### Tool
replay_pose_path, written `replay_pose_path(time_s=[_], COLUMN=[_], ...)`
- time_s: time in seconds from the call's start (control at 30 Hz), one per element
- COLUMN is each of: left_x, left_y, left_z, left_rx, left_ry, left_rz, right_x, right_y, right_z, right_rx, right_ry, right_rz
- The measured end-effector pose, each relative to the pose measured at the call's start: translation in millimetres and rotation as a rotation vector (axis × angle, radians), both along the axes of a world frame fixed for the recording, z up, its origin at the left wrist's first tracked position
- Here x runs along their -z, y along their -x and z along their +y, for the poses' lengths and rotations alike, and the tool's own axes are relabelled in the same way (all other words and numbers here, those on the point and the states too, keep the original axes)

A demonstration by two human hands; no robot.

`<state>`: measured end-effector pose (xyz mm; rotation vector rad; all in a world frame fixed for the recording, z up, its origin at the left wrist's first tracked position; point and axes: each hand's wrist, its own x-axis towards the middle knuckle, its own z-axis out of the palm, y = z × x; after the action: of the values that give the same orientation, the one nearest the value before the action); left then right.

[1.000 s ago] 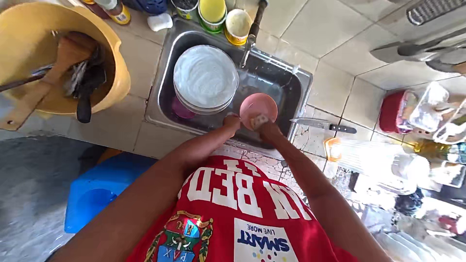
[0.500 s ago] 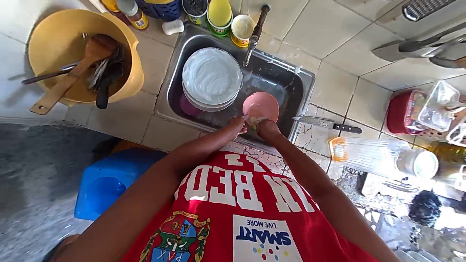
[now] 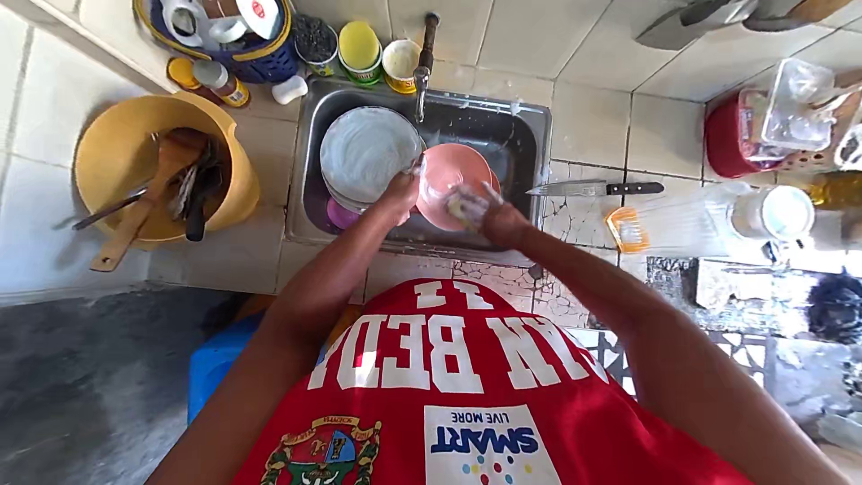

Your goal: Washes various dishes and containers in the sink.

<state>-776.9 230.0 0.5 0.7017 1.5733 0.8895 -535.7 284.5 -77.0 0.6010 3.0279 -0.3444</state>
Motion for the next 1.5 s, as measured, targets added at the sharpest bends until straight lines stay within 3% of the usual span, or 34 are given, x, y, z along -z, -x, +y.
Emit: replay_pose_path(time_s=[0.1, 0.2, 0.33, 0.4, 0.47, 0.57, 0.63, 0.73, 0.87, 0.93, 1.0, 1.1, 1.2, 1.27, 1.37, 1.43, 1.5], left_x=[-9.3, -2.0, -15.9, -15.1, -5.7, -1.3, -3.9, -3.4, -7.9, -13.5, -13.7, -11.8, -16.9, -14.5, -4.2, -1.4, -2.7], left_y=[-8.8, -28.6, -31.5, -26.4, -15.2, 11.7, 13.6, -1.4, -26.5, -26.5, -21.6, 0.6, 13.4, 2.7, -25.6, -29.6, -16.3], left_z=[4.6, 3.1, -2.9, -2.7, -0.7, -1.9, 0.6, 4.8, -9.9, -14.9, -10.7, -5.8, -6.5, -2.5, 0.1, -1.2, -1.5], left_rx=[-0.12, -0.221, -0.069, -0.112, -0.193, -0.126, -0.114, -0.211, -0.066, -0.066, -0.159, -0.184, -0.115, -0.15, -0.258, -0.279, -0.273], left_ry=[-0.096, -0.136, -0.013, -0.036, -0.099, -0.183, -0.205, -0.201, -0.057, -0.048, -0.098, -0.168, -0.161, -0.192, -0.21, -0.2, -0.167], left_rz=[-0.001, 0.086, 0.32, 0.261, 0.114, -0.007, -0.031, 0.028, 0.369, 0.396, 0.234, -0.023, -0.056, -0.086, -0.093, -0.098, -0.036], right_x=[-23.0, -32.9, -68.8, -58.1, -31.6, -16.6, -21.7, -12.9, -73.4, -69.3, -52.9, -18.5, -11.9, -19.6, -49.9, -50.9, -39.2], right_y=[6.5, 52.0, 110.2, 105.4, 77.1, 28.5, 17.0, 47.0, 113.9, 119.6, 102.8, 54.7, 18.1, 26.9, 80.9, 109.4, 102.2], right_z=[8.4, -33.9, -61.9, -61.4, -44.1, 6.9, 26.1, -5.2, -62.4, -68.7, -67.5, -28.5, 18.6, 16.9, -30.7, -50.8, -55.5], right_rx=[0.194, 0.469, 0.655, 0.542, 0.294, 0.045, 0.082, 0.322, 0.687, 0.654, 0.448, 0.105, -0.065, -0.001, 0.341, 0.499, 0.38], right_ry=[-0.12, 0.163, 0.521, 0.447, 0.282, 0.07, 0.0, 0.069, 0.54, 0.558, 0.383, 0.103, -0.087, -0.124, 0.031, 0.06, 0.065], right_rz=[-0.018, 0.091, 0.353, 0.41, 0.277, 0.125, 0.097, 0.211, 0.276, 0.386, 0.402, 0.158, 0.22, 0.306, 0.373, 0.434, 0.385])
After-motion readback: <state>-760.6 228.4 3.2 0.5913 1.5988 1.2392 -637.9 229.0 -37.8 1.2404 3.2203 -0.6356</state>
